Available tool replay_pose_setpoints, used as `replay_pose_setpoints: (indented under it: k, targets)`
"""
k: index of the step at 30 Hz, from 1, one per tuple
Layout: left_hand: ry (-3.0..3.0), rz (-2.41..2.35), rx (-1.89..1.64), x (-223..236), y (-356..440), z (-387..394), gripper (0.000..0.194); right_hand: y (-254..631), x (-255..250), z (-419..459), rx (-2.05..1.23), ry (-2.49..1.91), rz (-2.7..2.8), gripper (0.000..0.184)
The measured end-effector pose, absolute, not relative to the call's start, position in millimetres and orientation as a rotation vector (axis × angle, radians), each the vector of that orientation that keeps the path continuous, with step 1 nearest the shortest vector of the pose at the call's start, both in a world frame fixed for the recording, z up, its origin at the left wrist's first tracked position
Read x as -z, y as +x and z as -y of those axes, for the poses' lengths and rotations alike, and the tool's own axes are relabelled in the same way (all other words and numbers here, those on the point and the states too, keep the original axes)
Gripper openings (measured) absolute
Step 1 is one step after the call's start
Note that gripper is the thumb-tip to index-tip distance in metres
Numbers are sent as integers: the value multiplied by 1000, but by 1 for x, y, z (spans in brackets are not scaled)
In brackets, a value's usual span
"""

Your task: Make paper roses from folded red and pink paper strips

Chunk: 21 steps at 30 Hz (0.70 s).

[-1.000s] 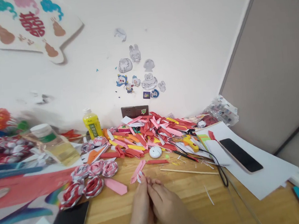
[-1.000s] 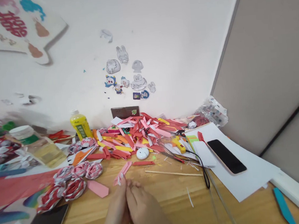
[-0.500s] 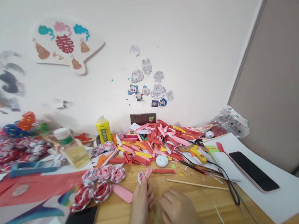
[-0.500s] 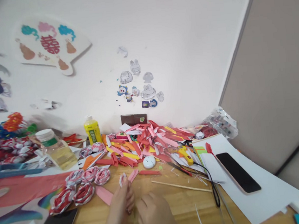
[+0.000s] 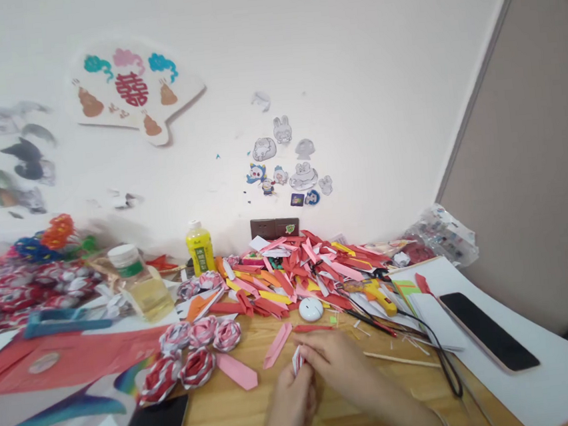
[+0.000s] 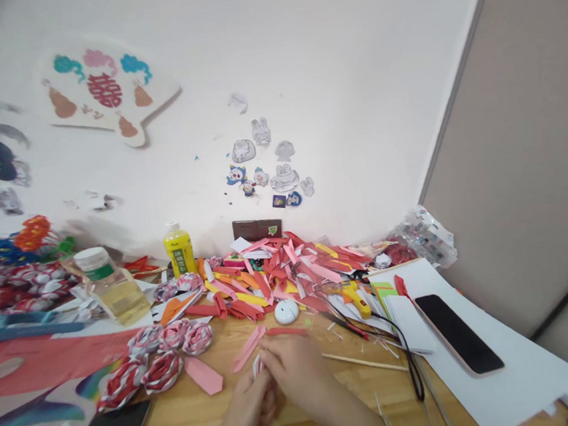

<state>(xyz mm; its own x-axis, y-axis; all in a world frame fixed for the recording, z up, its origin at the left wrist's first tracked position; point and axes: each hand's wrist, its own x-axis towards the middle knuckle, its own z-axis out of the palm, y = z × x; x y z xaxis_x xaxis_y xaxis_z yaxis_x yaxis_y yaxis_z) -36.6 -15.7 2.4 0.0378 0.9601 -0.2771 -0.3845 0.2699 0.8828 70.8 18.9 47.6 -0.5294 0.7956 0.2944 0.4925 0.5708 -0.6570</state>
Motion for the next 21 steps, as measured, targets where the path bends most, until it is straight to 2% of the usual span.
replay_pose_setpoints:
  k: [4, 7, 14, 21]
  targets:
    - [765, -929, -1031, -9, -38, 25, 43, 84, -47, -33, -1402, -793, 2089, 27]
    - [776, -840, -930, -11, -41, 28, 41, 92, -42, -37, -1646, -724, 1963, 35]
    - [846, -833, -899, -10, -42, 29, 44, 89, -35, -39, -1710, -730, 1866, 30]
    - [859, -906, -889, 1, -39, 23, 47, 88, -35, -36, -1597, -789, 1931, 20]
